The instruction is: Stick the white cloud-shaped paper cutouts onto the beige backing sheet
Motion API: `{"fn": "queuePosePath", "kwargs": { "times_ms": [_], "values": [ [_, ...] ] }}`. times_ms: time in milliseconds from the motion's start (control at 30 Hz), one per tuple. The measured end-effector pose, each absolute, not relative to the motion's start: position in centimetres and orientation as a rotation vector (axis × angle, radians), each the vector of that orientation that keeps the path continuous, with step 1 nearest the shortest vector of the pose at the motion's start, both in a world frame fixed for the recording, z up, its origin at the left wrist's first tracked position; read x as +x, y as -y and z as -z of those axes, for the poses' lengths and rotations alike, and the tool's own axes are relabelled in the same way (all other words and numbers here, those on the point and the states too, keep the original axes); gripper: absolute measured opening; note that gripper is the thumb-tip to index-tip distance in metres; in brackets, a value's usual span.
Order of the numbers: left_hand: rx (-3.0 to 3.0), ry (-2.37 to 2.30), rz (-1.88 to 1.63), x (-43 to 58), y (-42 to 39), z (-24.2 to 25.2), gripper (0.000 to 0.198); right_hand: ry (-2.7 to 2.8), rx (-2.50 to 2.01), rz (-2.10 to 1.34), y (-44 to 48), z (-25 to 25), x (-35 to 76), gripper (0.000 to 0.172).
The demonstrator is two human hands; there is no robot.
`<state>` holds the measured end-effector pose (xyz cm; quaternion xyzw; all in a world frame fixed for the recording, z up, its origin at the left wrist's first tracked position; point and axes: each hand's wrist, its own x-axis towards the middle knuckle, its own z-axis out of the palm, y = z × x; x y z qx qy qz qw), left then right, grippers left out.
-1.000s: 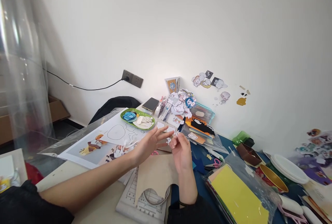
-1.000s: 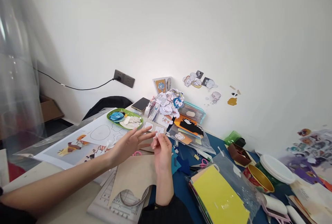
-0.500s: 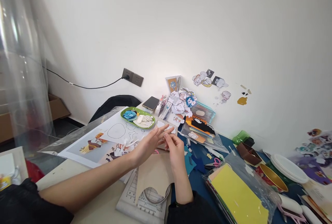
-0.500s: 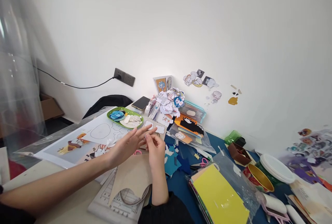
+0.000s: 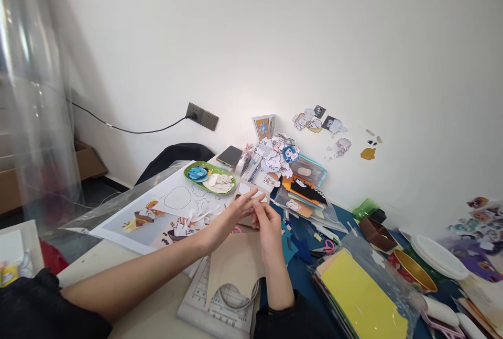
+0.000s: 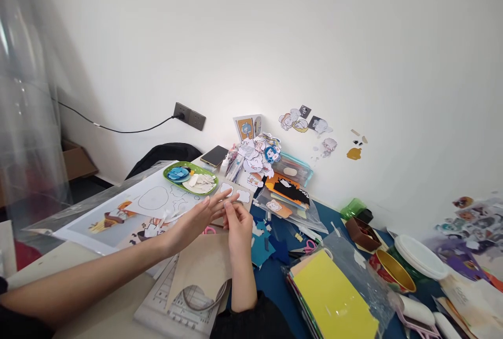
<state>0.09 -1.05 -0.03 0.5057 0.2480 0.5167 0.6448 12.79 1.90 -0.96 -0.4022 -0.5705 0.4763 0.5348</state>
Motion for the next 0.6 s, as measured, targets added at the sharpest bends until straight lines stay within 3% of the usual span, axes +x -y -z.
{"fn": "queuePosePath", "kwargs": {
  "times_ms": [233,333,500,600],
  "values": [
    [1.165,-0.573,-1.106,0.1,1.0,0.6,0.058,1.469,-1.099,-0.995,-1.6,0.6,12.8,0.047],
    [1.040,-0.514,-1.161,0.3,0.8,0.1,0.061,1.464,-1.152,-0.788,-1.1,0.4,12.9,0.035],
    [0.807,-0.402,-1.234,0.1,0.6,-1.0,0.065,1.676,-0.987,-0.020,-0.9,0.4,13.1,0.024],
    [0.730,-0.379,-1.221,0.0,0.8,-1.4,0.064,1.840,-0.879,0.400,-1.1,0.7,13.0,0.027]
  ]
}}
